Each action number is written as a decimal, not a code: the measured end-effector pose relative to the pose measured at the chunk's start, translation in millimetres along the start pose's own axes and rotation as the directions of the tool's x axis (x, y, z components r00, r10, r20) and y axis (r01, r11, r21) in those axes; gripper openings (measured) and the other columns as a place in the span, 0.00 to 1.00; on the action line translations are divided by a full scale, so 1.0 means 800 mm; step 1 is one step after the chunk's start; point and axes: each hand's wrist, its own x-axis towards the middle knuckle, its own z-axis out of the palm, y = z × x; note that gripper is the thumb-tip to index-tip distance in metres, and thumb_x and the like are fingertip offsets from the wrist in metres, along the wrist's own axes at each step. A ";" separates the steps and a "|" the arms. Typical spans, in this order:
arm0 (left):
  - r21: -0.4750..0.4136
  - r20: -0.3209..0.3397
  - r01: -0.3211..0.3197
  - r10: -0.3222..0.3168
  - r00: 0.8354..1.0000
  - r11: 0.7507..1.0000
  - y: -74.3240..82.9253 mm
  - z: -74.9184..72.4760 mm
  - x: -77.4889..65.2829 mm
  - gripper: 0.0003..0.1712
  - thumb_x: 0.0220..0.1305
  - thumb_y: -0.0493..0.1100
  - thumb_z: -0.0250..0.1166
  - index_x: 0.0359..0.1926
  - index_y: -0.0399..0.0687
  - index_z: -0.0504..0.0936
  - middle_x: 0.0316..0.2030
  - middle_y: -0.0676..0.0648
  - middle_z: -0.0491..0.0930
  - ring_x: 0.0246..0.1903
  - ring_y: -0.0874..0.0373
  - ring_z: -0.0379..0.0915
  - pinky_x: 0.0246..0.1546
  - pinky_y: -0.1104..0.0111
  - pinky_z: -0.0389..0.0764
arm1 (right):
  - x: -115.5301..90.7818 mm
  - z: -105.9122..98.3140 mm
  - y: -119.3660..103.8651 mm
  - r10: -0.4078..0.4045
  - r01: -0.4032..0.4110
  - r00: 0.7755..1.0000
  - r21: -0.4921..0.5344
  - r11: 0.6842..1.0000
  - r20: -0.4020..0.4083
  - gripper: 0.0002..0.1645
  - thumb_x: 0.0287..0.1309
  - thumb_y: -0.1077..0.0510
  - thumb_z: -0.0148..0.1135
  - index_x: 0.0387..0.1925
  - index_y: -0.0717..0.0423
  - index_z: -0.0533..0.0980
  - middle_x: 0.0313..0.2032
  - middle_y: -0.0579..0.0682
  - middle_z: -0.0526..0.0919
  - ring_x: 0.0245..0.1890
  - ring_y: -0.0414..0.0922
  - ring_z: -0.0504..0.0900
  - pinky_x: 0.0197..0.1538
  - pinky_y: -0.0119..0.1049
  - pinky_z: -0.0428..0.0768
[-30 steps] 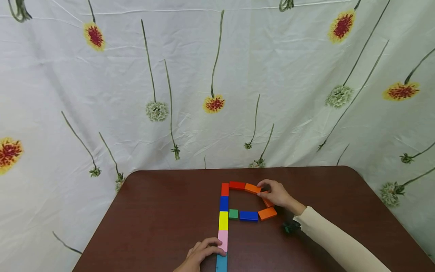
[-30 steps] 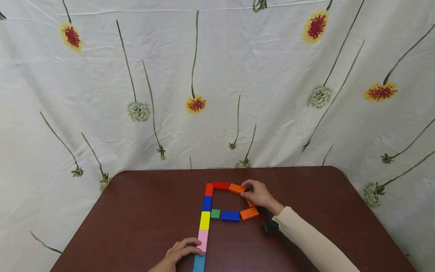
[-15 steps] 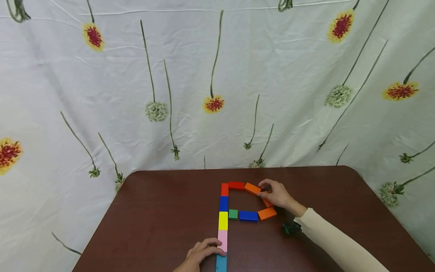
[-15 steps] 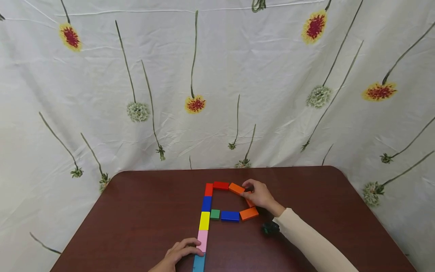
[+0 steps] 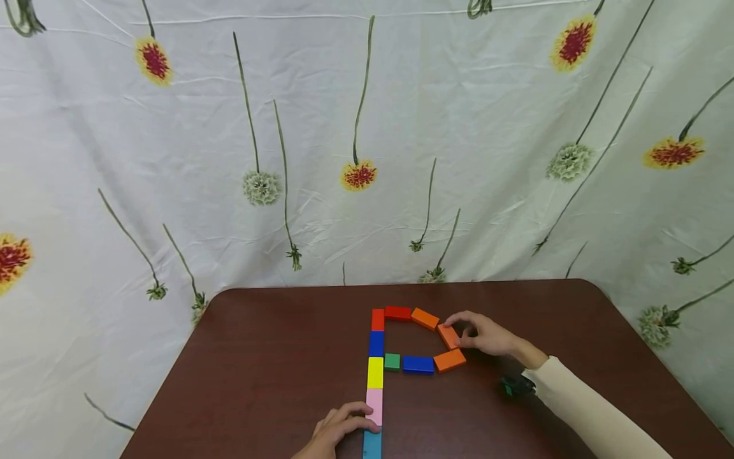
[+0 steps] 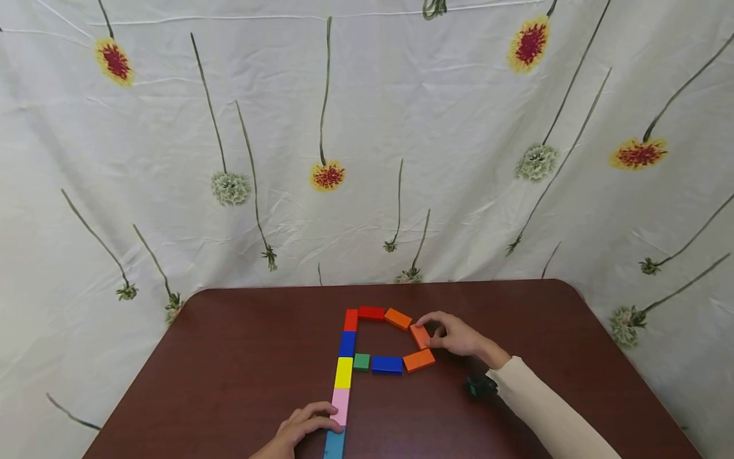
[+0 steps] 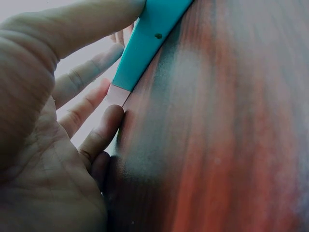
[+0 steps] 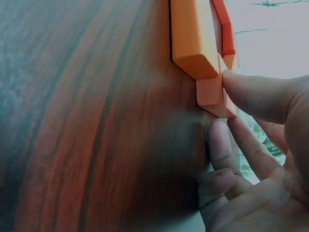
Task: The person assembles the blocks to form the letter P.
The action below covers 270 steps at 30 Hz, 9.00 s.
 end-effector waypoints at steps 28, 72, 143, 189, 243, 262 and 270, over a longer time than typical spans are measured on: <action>0.035 -0.050 -0.086 0.087 0.995 0.996 0.000 0.004 0.000 0.26 0.55 0.49 0.73 0.56 0.67 0.80 0.62 0.55 0.70 0.54 0.67 0.59 0.44 0.54 0.61 | -0.016 0.014 -0.012 0.015 -0.025 0.986 -0.058 0.998 -0.166 0.22 0.63 0.54 0.68 0.56 0.58 0.77 0.57 0.62 0.75 0.33 0.42 0.76 0.35 0.32 0.75; 0.035 -0.027 -0.049 0.050 0.998 0.998 -0.001 0.003 0.000 0.27 0.54 0.51 0.75 0.56 0.68 0.80 0.62 0.55 0.70 0.54 0.67 0.58 0.45 0.55 0.61 | -0.048 0.109 -0.063 0.244 -0.368 0.831 -0.164 0.915 -0.500 0.22 0.46 0.46 0.79 0.38 0.48 0.76 0.46 0.55 0.72 0.44 0.50 0.66 0.43 0.40 0.66; 0.044 -0.036 -0.074 0.075 0.997 0.996 -0.001 0.004 0.000 0.25 0.57 0.53 0.73 0.56 0.67 0.80 0.62 0.54 0.69 0.54 0.66 0.59 0.44 0.55 0.61 | -0.025 0.106 -0.071 -0.002 -0.117 0.943 -0.334 0.935 -0.334 0.15 0.48 0.53 0.79 0.38 0.39 0.81 0.39 0.35 0.84 0.42 0.43 0.64 0.43 0.47 0.52; -0.009 0.022 0.031 -0.031 0.999 0.999 -0.007 0.000 0.000 0.26 0.56 0.52 0.74 0.57 0.70 0.79 0.63 0.54 0.68 0.53 0.67 0.58 0.46 0.52 0.61 | 0.020 0.135 -0.088 -0.027 -0.083 0.947 -0.324 0.942 -0.319 0.18 0.44 0.53 0.81 0.37 0.46 0.82 0.36 0.44 0.83 0.42 0.46 0.68 0.44 0.51 0.56; -0.009 0.051 0.049 -0.049 0.998 0.999 -0.006 0.000 0.004 0.27 0.56 0.54 0.74 0.57 0.70 0.79 0.64 0.54 0.67 0.53 0.66 0.57 0.47 0.51 0.61 | 0.023 0.133 -0.086 -0.087 -0.001 0.963 -0.328 0.945 -0.256 0.24 0.45 0.51 0.81 0.45 0.47 0.80 0.40 0.41 0.87 0.44 0.44 0.68 0.44 0.49 0.56; 0.001 0.035 0.069 -0.069 0.997 0.998 -0.005 0.002 0.004 0.28 0.53 0.56 0.76 0.56 0.71 0.79 0.64 0.53 0.67 0.53 0.66 0.57 0.47 0.50 0.61 | -0.020 0.077 -0.065 -0.132 0.050 0.958 -0.303 0.952 -0.253 0.18 0.49 0.53 0.79 0.42 0.46 0.83 0.40 0.44 0.86 0.45 0.49 0.68 0.44 0.48 0.53; -0.011 0.046 0.086 -0.085 0.995 0.996 0.000 0.000 0.003 0.29 0.52 0.56 0.76 0.57 0.70 0.79 0.64 0.52 0.67 0.53 0.65 0.57 0.48 0.49 0.62 | -0.041 0.060 -0.046 -0.139 0.059 0.965 -0.330 0.942 -0.223 0.15 0.48 0.49 0.79 0.39 0.39 0.84 0.43 0.37 0.86 0.44 0.46 0.67 0.42 0.45 0.52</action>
